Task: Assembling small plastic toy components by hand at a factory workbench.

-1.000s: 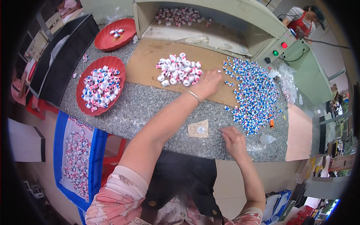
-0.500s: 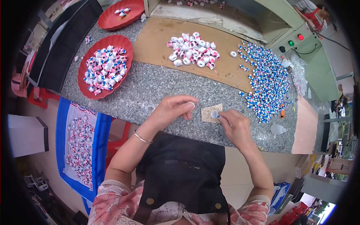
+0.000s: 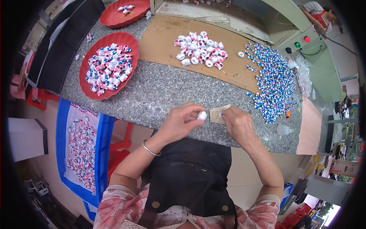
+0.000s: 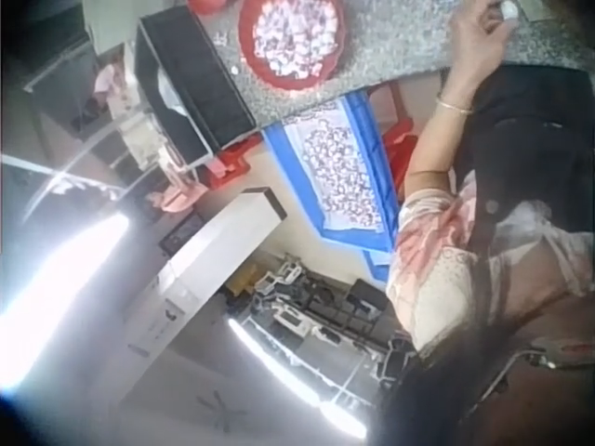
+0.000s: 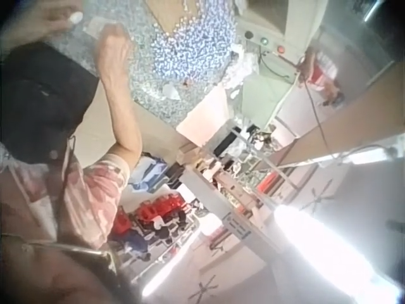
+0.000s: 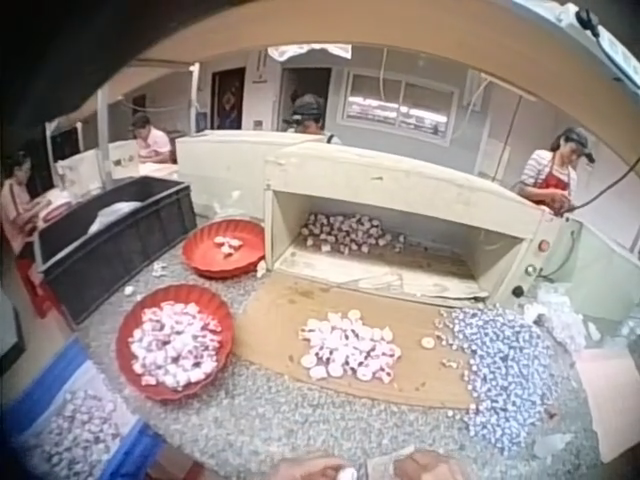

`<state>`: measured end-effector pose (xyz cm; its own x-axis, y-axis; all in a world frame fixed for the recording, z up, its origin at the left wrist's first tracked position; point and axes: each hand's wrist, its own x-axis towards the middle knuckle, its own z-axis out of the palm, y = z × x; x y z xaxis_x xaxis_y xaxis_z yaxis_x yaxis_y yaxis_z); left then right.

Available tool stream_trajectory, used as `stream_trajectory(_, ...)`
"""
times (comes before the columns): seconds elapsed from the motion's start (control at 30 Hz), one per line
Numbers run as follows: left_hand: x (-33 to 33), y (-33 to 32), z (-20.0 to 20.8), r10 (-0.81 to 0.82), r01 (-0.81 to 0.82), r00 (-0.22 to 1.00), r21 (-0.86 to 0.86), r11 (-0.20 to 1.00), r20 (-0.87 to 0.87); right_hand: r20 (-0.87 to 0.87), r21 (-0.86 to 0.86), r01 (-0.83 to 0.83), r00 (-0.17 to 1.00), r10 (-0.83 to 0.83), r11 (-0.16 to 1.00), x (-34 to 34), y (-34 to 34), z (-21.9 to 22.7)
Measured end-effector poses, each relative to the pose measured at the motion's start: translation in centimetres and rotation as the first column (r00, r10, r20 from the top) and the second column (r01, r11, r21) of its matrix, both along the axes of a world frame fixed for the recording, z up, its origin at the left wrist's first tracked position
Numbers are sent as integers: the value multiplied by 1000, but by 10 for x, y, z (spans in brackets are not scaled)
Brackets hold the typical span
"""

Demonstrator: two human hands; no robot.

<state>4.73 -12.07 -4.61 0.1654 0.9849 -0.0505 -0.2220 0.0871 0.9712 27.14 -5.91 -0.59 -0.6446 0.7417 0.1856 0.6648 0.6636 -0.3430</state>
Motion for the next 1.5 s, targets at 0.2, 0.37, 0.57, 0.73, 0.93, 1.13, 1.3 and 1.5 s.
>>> stream_trajectory(0.2, 24, 5, -1, 145, -86, 956, 232, 969, -255, -76, -37, 31, 997, -34, 999, 6, -6, -2)
stream_trajectory(0.37, 38, 7, -7, 247, -88, 918, 449, 889, -309, -465, -783, 33, 632, -621, 621, 8, -23, 7)
stream_trajectory(0.57, 41, 2, -2, 75, 2, 978, 365, 931, -195, -413, -841, -20, 669, -618, 541, 13, -38, 15)
stream_trajectory(0.73, 22, 8, 15, -363, 360, 932, 79, 929, 16, -442, -485, -60, 877, -186, 872, 13, -37, 33)
stream_trajectory(0.93, 12, 7, 13, -424, 423, 905, 40, 905, 42, -416, -523, -107, 898, -144, 845, 4, -36, 37)
stream_trajectory(1.13, 4, 2, 20, -364, 364, 931, -54, 930, 21, -430, -492, -112, 894, -128, 863, -12, -33, 35)
stream_trajectory(1.3, -18, 12, 19, -179, 215, 970, -235, 948, 163, -521, -688, -227, 816, -250, 690, -8, -3, 18)
stream_trajectory(1.5, -49, 34, 31, 119, 19, 936, -384, 923, 331, -285, -146, 349, 881, -377, 926, 69, 58, -2)
